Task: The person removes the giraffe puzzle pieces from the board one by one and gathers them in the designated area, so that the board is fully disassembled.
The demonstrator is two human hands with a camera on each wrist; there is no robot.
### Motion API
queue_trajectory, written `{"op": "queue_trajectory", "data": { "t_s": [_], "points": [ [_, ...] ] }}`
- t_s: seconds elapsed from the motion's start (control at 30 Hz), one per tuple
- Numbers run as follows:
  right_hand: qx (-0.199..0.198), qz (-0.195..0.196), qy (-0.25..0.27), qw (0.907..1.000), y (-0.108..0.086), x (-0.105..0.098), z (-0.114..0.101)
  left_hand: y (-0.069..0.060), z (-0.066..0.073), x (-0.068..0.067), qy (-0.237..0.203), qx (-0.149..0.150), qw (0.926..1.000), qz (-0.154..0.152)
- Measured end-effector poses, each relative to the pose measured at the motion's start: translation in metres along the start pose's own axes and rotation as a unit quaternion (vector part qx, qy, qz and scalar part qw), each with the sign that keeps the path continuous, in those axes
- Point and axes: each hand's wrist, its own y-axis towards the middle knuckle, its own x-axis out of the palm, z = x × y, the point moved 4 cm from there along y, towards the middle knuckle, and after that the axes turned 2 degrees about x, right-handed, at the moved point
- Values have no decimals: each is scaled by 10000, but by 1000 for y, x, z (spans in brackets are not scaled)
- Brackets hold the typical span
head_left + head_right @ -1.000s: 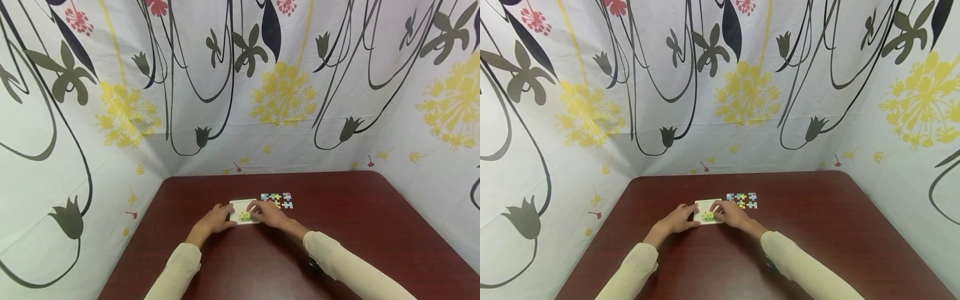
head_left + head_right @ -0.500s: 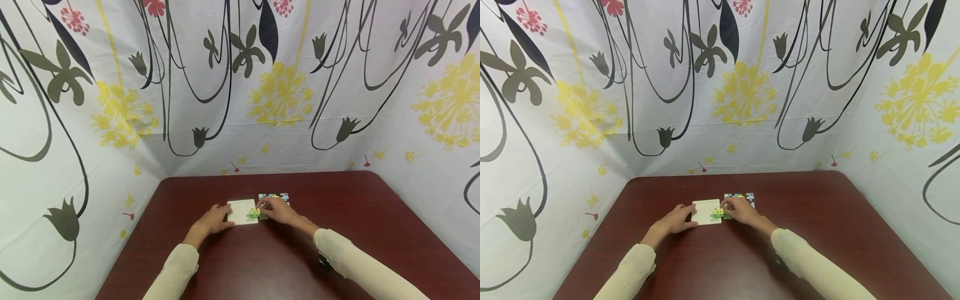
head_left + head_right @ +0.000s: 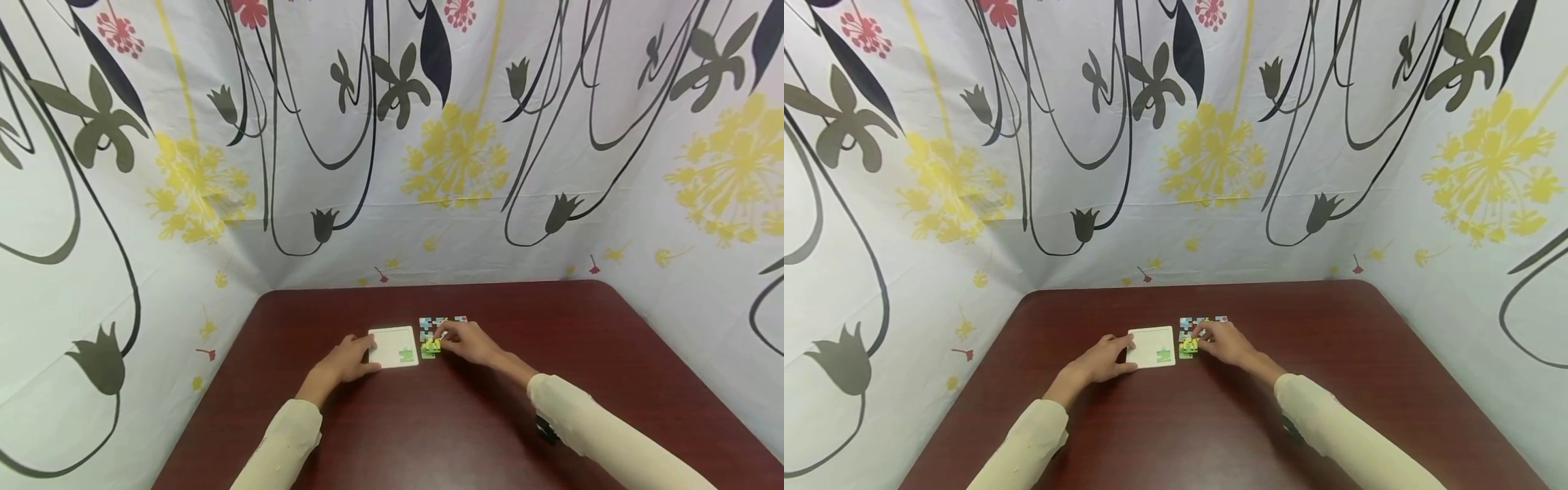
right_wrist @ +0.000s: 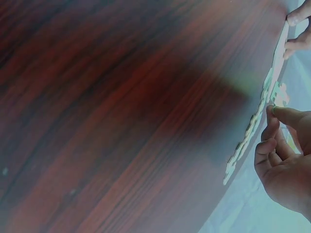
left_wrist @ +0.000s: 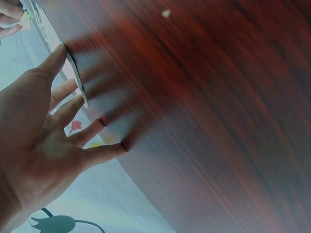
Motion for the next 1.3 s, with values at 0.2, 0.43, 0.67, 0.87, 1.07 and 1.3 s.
{"op": "queue_trajectory", "data": {
  "t_s": [0.2,0.43,0.67,0.87,1.07,1.3],
  "points": [
    [-6,70,-78,9999,-8,-6,5,0,1,0,-3,-36,10000,-5],
    [87,-7,-47,10000,-16,-8,13,-1,1,0,-20,-84,10000,-1],
    [264,-35,-320,9991,-18,-6,18,-1,1,0,-27,-78,10000,2],
    [290,-62,-372,9989,-19,-5,20,-1,2,-1,-31,-70,10000,4],
    [191,-96,-325,9992,-18,-5,18,0,1,-1,13,-45,10000,-3],
    [141,-88,-263,9995,-13,-2,15,0,1,0,9,-27,10000,-54]
  ]
}}
